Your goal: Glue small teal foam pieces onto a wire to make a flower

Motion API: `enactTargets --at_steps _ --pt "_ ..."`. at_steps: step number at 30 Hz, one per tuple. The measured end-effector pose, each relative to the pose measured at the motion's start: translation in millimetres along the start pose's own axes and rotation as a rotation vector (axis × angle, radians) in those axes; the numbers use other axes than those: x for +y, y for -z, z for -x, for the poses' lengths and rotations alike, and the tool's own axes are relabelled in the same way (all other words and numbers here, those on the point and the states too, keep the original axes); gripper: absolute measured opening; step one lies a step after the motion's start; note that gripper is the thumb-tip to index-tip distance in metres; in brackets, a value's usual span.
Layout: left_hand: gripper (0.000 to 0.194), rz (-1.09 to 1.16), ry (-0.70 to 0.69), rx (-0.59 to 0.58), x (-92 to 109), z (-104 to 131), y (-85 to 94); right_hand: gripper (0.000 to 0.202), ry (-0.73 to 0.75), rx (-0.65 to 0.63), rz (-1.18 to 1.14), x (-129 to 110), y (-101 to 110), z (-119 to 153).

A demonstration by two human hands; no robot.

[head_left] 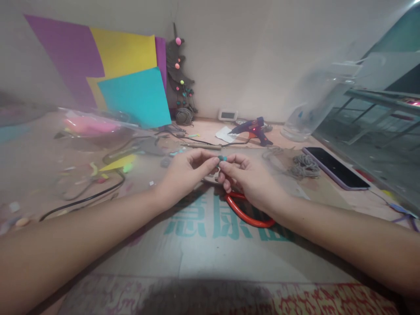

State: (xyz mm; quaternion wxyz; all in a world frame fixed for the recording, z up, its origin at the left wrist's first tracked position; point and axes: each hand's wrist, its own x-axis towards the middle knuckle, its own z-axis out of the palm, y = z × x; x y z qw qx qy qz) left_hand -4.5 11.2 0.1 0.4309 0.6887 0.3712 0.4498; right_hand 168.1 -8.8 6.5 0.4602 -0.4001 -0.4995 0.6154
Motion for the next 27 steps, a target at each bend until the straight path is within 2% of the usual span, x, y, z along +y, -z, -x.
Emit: enactTargets --at_steps 6,11,19,27 --pt "0.026 -0.045 0.011 0.059 2.9 -0.5 0.0 0.031 0.027 -0.059 0.005 -2.9 -0.3 5.3" --pt "0.025 -0.082 0.000 0.071 6.2 1.0 -1.9 0.029 0.014 -0.042 0.012 -3.1 -1.1 6.4" --pt "0.021 -0.099 -0.074 0.015 7.2 3.4 -2.5 0.028 0.047 -0.029 0.016 -2.5 -1.7 6.9" --pt "0.029 -0.061 -0.051 -0.016 3.0 1.3 3.1 0.029 0.062 -0.013 0.136 -4.2 -0.4 7.1"
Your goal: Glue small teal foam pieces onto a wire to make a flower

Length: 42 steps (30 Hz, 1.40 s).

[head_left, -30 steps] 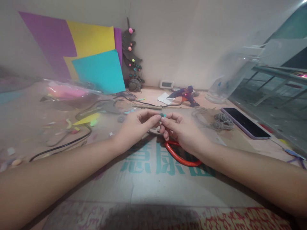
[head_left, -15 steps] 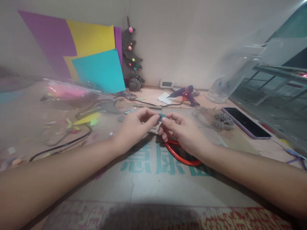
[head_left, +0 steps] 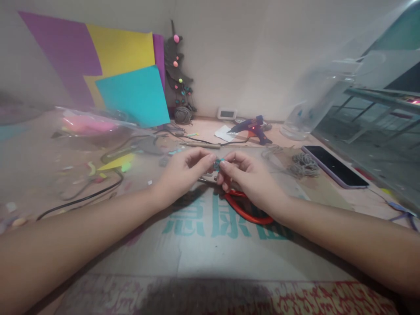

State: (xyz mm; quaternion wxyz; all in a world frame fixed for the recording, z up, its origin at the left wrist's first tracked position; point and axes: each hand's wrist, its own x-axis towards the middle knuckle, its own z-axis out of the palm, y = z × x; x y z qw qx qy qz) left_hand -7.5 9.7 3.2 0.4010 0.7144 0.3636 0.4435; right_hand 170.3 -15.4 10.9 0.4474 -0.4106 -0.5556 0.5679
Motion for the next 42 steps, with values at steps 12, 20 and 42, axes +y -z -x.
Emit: enactTargets --at_steps 12,20,42 --pt "0.025 -0.012 0.066 -0.015 2.5 -1.6 -1.0 0.028 0.074 -0.013 0.202 -0.2 3.2 -0.2" --pt "0.027 -0.030 0.029 -0.003 4.1 -2.0 1.5 0.022 0.065 0.013 0.133 -1.5 2.1 -0.8" --pt "0.012 -0.153 0.026 -0.005 0.9 0.3 -4.3 0.018 0.039 0.031 0.132 -1.5 1.5 -0.4"
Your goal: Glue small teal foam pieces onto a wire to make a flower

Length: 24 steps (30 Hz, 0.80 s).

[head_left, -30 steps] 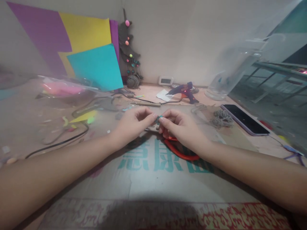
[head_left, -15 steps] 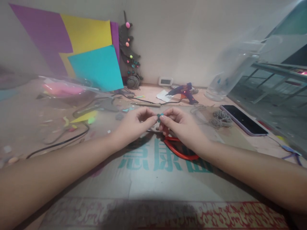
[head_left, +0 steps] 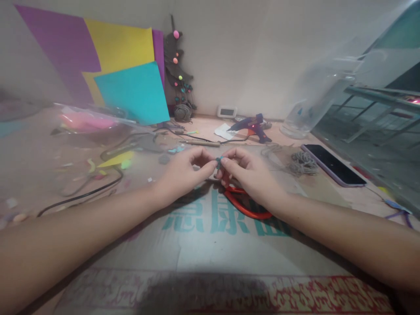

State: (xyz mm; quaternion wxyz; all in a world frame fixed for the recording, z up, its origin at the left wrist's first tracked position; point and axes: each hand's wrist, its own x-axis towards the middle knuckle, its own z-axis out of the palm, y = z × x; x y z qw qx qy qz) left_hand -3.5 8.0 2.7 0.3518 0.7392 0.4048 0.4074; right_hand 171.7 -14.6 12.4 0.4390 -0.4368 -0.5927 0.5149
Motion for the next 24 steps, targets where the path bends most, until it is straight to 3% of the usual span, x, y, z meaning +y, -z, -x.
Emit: enactTargets --at_steps 11,17,24 --pt "0.017 0.010 -0.056 -0.049 -1.3 -0.6 1.4 0.015 0.039 0.008 0.130 0.5 -0.6 -0.7" --pt "0.029 0.014 -0.028 -0.013 -1.6 -1.0 2.5 0.014 0.034 0.004 0.139 -1.9 -0.7 -0.2" --pt "0.025 -0.010 -0.026 -0.016 2.6 -0.7 2.1 0.015 0.038 -0.017 0.158 1.5 -1.3 -0.1"
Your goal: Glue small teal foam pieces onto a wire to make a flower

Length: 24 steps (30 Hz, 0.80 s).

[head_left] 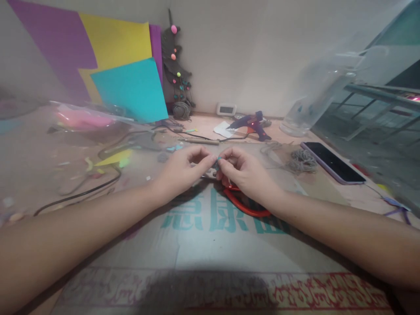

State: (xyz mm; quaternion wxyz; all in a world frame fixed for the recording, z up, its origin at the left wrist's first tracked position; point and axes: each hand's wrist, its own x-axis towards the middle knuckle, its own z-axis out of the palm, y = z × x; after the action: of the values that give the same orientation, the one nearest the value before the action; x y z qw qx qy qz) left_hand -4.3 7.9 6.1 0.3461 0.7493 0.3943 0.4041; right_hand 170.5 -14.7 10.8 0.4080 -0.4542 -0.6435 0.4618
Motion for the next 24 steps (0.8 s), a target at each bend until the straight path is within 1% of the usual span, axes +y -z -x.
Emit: enactTargets --at_steps 4,10,12,17,24 --pt "0.024 -0.023 0.001 0.004 0.2 -0.3 0.3 0.015 -0.005 -0.003 0.000 0.9 -0.1 -0.3" --pt "0.034 -0.031 -0.020 0.019 -2.2 -0.6 1.8 0.014 -0.014 0.001 0.001 -1.6 0.5 0.1" --pt "0.031 -0.018 -0.015 0.010 -2.6 -0.4 1.5 0.015 -0.008 0.004 -0.001 -1.6 0.7 -0.1" --pt "0.017 0.020 0.032 -0.016 -2.1 0.1 -0.3 0.016 0.014 0.022 -0.009 0.0 0.9 -0.3" --pt "0.016 -0.033 0.037 0.017 -1.0 1.0 -1.9 0.017 0.016 0.039 0.034 -1.3 -0.5 1.7"
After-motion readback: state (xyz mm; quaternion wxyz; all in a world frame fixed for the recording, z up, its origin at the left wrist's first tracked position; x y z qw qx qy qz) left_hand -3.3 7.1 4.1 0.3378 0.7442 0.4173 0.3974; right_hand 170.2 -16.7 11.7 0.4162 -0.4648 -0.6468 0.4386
